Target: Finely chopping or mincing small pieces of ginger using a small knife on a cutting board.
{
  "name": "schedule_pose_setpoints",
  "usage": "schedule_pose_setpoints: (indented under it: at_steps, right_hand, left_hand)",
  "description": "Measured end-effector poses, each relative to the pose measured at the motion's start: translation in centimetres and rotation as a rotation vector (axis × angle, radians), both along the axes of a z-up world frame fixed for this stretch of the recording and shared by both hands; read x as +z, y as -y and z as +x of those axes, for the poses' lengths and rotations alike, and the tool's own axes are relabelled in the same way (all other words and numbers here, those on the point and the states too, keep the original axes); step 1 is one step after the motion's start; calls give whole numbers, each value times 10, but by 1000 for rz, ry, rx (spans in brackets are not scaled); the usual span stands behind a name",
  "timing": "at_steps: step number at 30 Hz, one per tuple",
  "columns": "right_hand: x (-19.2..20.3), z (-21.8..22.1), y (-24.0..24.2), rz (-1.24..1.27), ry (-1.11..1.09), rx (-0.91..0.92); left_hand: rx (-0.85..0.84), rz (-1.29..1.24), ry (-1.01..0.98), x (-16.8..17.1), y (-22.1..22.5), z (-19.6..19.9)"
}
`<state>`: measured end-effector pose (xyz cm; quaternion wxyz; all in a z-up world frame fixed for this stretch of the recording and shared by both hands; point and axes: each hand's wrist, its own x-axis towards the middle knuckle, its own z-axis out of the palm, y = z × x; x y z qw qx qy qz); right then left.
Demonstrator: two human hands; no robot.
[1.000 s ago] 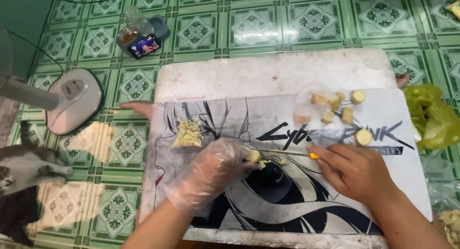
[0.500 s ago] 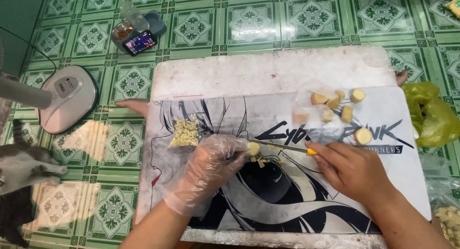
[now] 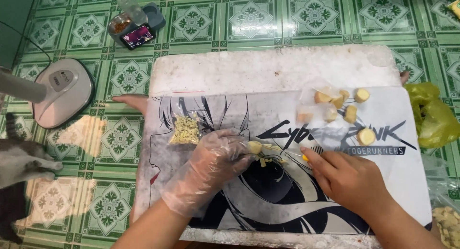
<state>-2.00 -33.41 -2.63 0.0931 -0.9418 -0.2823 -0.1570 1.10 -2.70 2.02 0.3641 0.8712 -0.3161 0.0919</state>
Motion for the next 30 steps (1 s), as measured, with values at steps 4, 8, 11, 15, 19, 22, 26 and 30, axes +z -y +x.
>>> schedule_pose_setpoints:
  at_steps: [4,8,11,15,19,22,26,30]
  right_hand:
    - [-2,-2,1,3,32,11]
    - [-2,-3,-1,15,28,8]
    - [-3,-3,-3,-30,12,4]
    - [-4,-9,-7,-58,33,-18]
    - [-4,-11,-7,-20,-16,-29]
    - [-7,-11,-6,-7,-40,-35]
    - [-8,-12,-9,-29,-43,2]
    - [-12,-13,-12,-61,-44,19]
  left_hand:
    - [45,53,-3,11,6,-3]
    - [41,172,57,13,4,-7]
    - [57,252,98,7,7,-8]
    - [-2,266,167,1,5,-11]
    - [74,147,-39,-15,0,-14]
    - [57,244,106,-3,2,-12]
    - [47,195,146,14,8,-9]
    - [22,249,127,3,4,-9]
